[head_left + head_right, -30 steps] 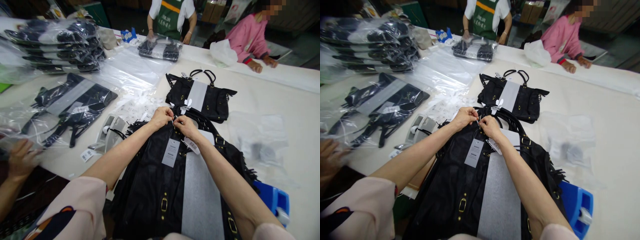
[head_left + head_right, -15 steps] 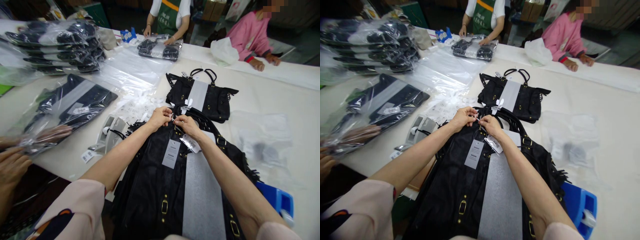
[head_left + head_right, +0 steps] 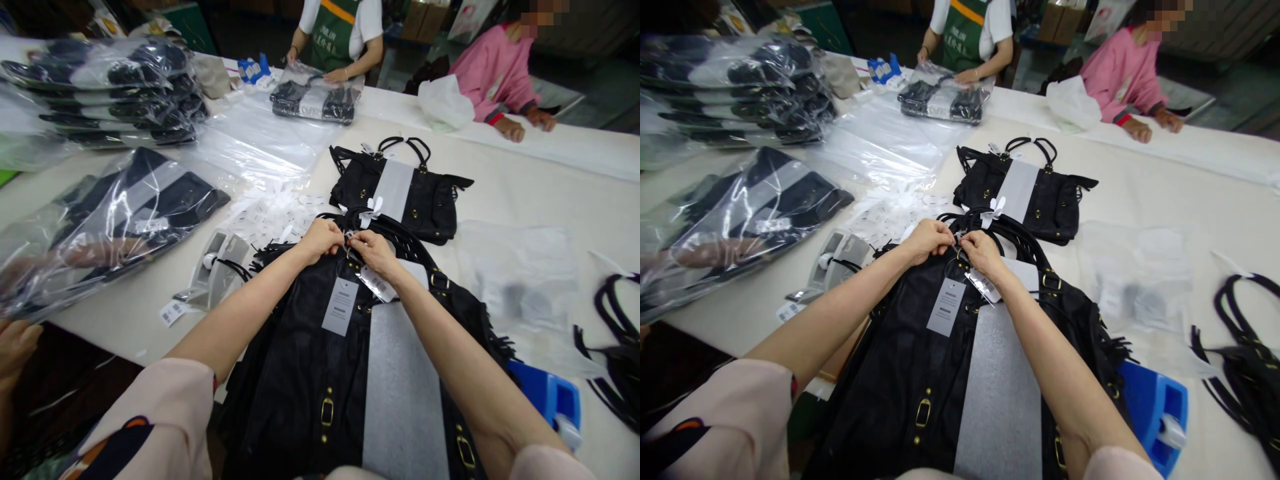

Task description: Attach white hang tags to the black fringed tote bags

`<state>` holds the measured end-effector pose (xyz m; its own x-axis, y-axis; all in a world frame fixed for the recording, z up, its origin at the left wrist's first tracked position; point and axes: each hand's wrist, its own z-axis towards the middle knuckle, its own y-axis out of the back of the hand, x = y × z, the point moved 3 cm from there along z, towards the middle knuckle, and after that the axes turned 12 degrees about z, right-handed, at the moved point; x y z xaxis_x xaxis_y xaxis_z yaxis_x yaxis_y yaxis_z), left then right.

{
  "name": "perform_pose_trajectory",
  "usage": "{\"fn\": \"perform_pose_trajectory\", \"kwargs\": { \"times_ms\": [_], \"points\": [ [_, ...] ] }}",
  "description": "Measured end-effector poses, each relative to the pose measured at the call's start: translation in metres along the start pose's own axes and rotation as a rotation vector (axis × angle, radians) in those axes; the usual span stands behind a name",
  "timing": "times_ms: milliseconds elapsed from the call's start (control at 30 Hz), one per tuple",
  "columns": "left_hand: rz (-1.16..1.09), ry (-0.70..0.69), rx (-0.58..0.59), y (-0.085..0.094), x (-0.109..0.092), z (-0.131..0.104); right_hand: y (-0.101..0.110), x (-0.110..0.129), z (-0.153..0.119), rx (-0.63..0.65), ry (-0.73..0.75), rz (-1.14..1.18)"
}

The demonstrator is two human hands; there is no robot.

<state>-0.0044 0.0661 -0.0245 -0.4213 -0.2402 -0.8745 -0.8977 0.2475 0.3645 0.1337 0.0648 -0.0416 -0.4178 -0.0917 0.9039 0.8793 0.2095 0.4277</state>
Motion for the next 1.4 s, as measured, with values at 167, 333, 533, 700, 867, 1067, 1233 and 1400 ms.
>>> {"fn": "perform_pose_trajectory", "kwargs": {
  "times_ms": [167, 333, 533, 700, 867, 1067, 1233, 1400],
  "points": [
    [-0.512, 0.221, 0.241, -0.001, -0.005, -0.004, 0.019, 0.006, -0.031, 0.001, 0.074, -0.191],
    [-0.555, 0.218, 0.316, -0.003, -0.008, -0.009, 0.027, 0.009, -0.069, 0.018, 0.025, -0.395],
    [0.053, 0.106, 0.168, 0.002, -0.009, -0.019, 0.042, 0.000, -0.057, 0.129, -0.438, 0.019],
    [0.101, 0.183, 0.282, 0.005, -0.009, -0.026, 0.049, 0.001, -0.057, 0.164, -0.688, 0.795],
    [-0.421, 0.219, 0.488, 0.008, -0.008, -0.040, 0.013, 0.020, -0.078, 0.262, -0.759, 1.023],
    [-0.462, 0.208, 0.507, 0.019, 0.007, -0.073, -0.010, 0.016, -0.081, 0.152, -0.813, 1.148],
    [-0.382, 0.117, 0.523, 0.014, 0.010, -0.099, -0.018, 0.016, -0.081, 0.001, -0.836, 1.189],
    [-0.223, 0.076, 0.506, 0.005, 0.007, -0.120, -0.019, 0.022, -0.085, -0.153, -0.796, 1.179]
  ]
}}
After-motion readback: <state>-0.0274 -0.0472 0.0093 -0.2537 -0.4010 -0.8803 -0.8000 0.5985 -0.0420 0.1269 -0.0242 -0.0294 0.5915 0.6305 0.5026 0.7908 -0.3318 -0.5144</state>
